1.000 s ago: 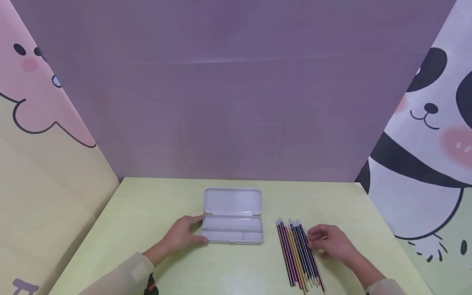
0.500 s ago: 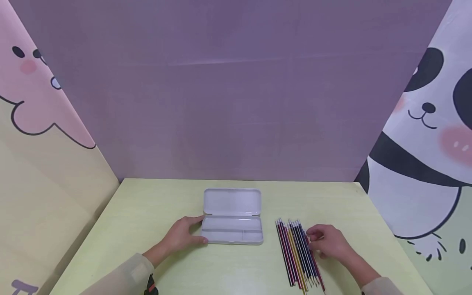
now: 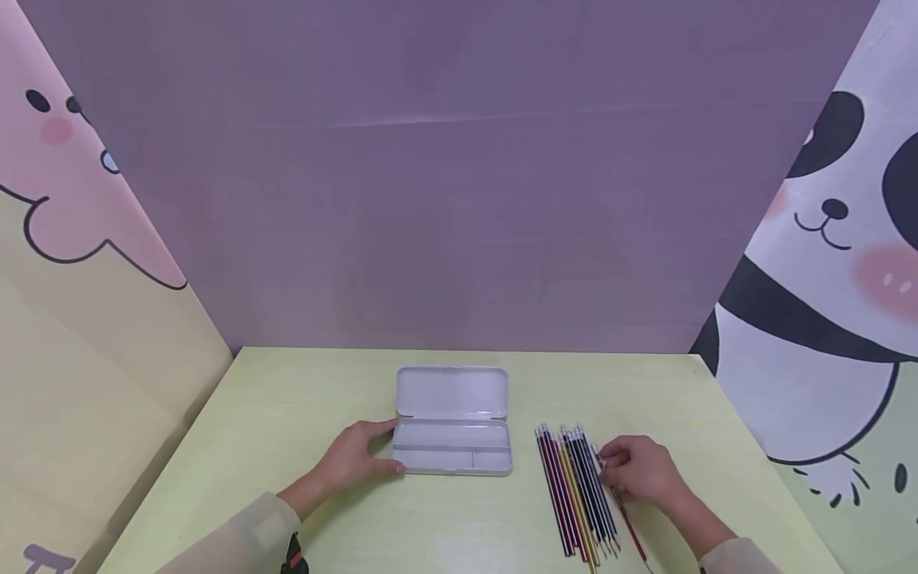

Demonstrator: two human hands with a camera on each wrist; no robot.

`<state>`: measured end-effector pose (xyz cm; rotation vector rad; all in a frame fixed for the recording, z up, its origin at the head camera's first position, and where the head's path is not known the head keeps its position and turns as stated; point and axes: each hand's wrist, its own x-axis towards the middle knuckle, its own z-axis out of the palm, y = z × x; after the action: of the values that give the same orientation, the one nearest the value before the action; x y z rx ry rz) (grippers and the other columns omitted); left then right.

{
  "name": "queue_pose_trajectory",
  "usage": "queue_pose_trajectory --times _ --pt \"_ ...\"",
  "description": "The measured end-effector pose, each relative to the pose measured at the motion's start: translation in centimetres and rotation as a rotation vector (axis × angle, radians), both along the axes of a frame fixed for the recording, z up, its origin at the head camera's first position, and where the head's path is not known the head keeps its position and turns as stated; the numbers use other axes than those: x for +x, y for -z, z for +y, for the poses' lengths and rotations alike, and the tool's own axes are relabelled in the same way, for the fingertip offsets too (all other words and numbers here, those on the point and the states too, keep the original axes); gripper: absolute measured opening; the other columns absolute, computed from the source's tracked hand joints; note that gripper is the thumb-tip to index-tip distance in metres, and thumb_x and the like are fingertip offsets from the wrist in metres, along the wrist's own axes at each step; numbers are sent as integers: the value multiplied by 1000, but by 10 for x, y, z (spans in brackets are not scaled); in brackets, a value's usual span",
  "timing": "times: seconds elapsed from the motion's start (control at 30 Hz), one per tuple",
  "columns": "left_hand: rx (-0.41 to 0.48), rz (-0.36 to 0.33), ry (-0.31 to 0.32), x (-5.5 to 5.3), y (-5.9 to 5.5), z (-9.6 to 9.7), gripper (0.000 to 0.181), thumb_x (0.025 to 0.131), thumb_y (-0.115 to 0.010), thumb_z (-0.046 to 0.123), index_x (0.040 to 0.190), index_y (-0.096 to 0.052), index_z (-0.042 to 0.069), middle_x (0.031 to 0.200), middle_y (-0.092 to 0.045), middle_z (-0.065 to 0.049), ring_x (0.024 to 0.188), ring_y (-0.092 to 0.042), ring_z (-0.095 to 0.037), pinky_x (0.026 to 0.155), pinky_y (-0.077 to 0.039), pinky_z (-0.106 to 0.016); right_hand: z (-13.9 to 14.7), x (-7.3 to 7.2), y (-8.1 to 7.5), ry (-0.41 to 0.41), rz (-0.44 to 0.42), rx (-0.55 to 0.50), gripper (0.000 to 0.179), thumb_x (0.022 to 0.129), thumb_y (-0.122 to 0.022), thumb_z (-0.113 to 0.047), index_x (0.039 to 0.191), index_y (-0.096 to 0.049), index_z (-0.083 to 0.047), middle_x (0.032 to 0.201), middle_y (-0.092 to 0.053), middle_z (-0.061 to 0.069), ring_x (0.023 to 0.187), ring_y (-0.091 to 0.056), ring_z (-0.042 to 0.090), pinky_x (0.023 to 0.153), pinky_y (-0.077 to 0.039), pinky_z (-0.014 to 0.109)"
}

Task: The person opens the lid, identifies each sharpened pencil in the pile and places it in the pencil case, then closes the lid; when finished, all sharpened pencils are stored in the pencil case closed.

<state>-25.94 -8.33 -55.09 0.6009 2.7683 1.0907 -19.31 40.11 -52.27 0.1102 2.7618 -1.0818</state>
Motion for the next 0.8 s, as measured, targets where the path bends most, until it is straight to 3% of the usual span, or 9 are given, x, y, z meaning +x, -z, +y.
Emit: queue_pose_trajectory --times 0.33,0.57,0.8 --pt "-13 -1 -8 0 1 1 86 75 -90 44 148 -57 12 147 -59 -11 141 -50 -36 116 -42 -55 -4 1 -2 42 -16 4 26 86 -76 -8 110 -73 2 86 -71 6 71 -67 18 57 -61 33" --pt "-7 -12 -12 -1 3 1 86 75 -91 44 148 -56 13 148 -59 -11 141 -49 -36 116 -41 -55 -3 2 -8 55 -32 -58 30 90 -74 -10 116 -72 4 95 -74 9 79 -68 19 62 -64 36" --pt "-10 -14 -22 -2 4 1 87 74 -90 46 148 -57 14 148 -59 -11 141 -49 -36 117 -41 -55 2 -8 -21 -44 14 -151 35 95 -69 -10 126 -67 6 102 -71 13 84 -68 19 64 -65 38"
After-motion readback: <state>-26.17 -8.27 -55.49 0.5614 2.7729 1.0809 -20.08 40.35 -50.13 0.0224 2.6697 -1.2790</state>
